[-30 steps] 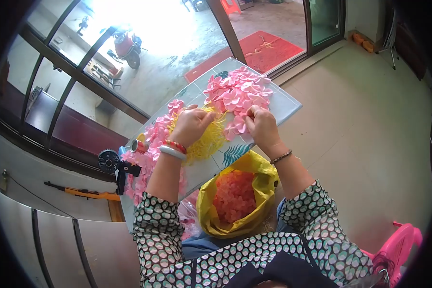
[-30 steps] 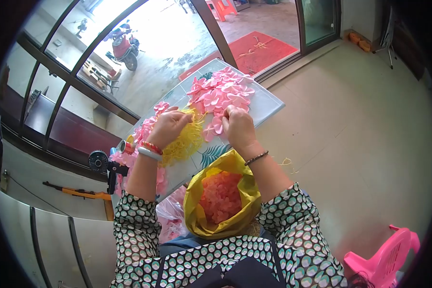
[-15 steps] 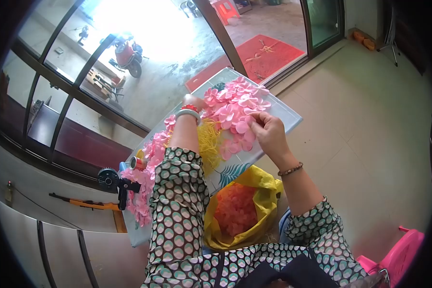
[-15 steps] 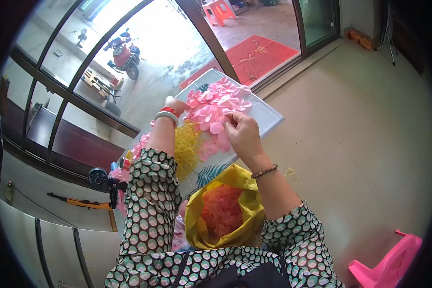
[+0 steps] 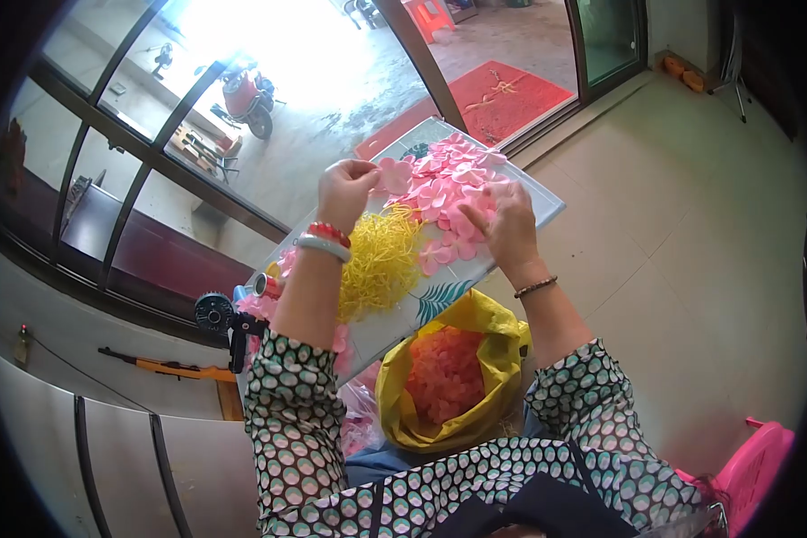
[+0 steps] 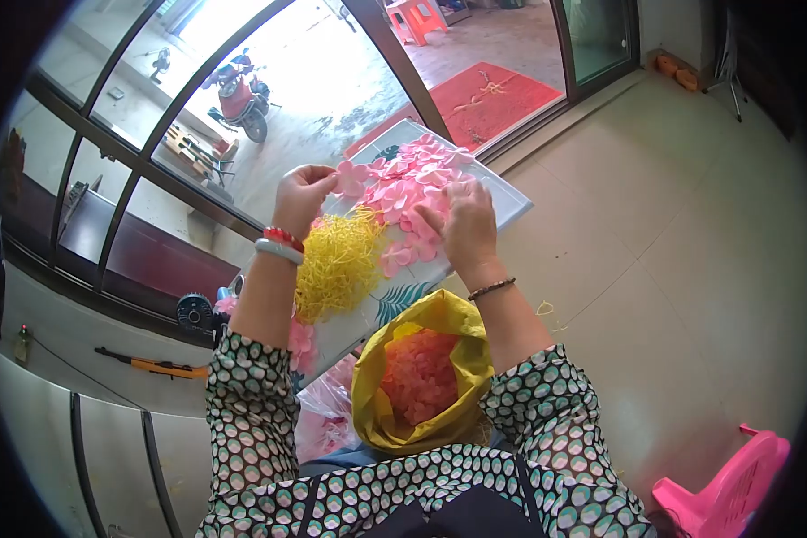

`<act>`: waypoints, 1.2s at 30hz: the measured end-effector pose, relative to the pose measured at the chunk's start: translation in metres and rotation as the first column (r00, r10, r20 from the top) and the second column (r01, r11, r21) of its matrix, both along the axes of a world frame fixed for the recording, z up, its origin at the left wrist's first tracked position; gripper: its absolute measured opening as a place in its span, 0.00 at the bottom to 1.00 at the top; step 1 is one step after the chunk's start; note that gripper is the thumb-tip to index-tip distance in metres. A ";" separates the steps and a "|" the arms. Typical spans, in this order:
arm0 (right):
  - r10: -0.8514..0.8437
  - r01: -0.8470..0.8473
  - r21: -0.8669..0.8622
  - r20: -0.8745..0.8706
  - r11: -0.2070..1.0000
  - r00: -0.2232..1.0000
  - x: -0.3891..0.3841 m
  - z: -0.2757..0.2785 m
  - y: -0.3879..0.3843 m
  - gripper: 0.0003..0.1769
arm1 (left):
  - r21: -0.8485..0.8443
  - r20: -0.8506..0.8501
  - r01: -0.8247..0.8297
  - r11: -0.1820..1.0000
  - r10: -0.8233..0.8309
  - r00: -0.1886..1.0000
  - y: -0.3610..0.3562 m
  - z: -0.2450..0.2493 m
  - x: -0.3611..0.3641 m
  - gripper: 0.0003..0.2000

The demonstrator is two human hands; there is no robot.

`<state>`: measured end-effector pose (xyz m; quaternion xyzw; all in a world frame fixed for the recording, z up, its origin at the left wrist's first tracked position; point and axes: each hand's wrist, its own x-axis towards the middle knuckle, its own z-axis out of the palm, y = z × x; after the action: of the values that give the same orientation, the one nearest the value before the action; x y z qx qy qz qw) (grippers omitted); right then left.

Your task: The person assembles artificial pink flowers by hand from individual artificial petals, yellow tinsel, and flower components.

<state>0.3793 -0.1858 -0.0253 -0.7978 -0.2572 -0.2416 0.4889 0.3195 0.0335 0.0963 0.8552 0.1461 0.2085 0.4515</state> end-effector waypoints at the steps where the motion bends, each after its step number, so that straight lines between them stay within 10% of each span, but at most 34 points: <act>1: -0.007 0.006 0.051 0.028 0.999 1.000 -0.006 0.014 -0.004 0.21 | -0.009 0.032 0.028 1.000 -0.028 0.999 -0.007 -0.005 -0.007 0.10; 3: -0.021 0.006 0.110 0.139 0.994 0.990 -0.011 0.025 -0.003 0.22 | -0.030 0.086 0.073 0.997 -0.070 0.994 -0.028 -0.014 -0.019 0.08; 7: 0.750 -0.420 0.708 -0.234 0.568 0.619 -0.023 0.032 0.006 0.13 | -0.166 0.124 0.140 0.976 -0.121 0.985 -0.072 -0.025 -0.033 0.07; 12: 0.711 -0.313 0.708 -0.372 0.633 0.597 -0.025 0.029 -0.012 0.10 | -0.279 0.146 0.090 0.956 -0.050 0.988 -0.079 -0.038 -0.037 0.05; 23: 0.590 -0.168 0.664 -0.483 0.728 0.648 -0.004 0.013 -0.021 0.12 | 0.513 -0.209 0.075 0.855 0.040 0.977 -0.069 -0.061 -0.028 0.18; 26: 0.610 -0.200 0.674 -0.449 0.711 0.652 -0.003 0.013 -0.021 0.11 | 0.491 -0.109 0.048 0.870 0.006 0.994 -0.076 -0.040 -0.031 0.23; 30: 0.686 -0.301 0.696 -0.373 0.652 0.625 -0.005 0.013 -0.015 0.11 | -0.077 -0.044 0.193 0.978 -0.196 0.980 -0.080 -0.037 -0.018 0.19; 36: 0.756 -0.369 0.689 -0.412 0.624 0.509 -0.007 0.022 -0.024 0.11 | -0.340 -0.028 0.235 0.911 -0.259 0.965 -0.078 -0.041 -0.025 0.11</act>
<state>0.3726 -0.2097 -0.0033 -0.5273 -0.2433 0.1850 0.7928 0.2948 -0.0446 0.0548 0.7849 0.0862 0.0911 0.6068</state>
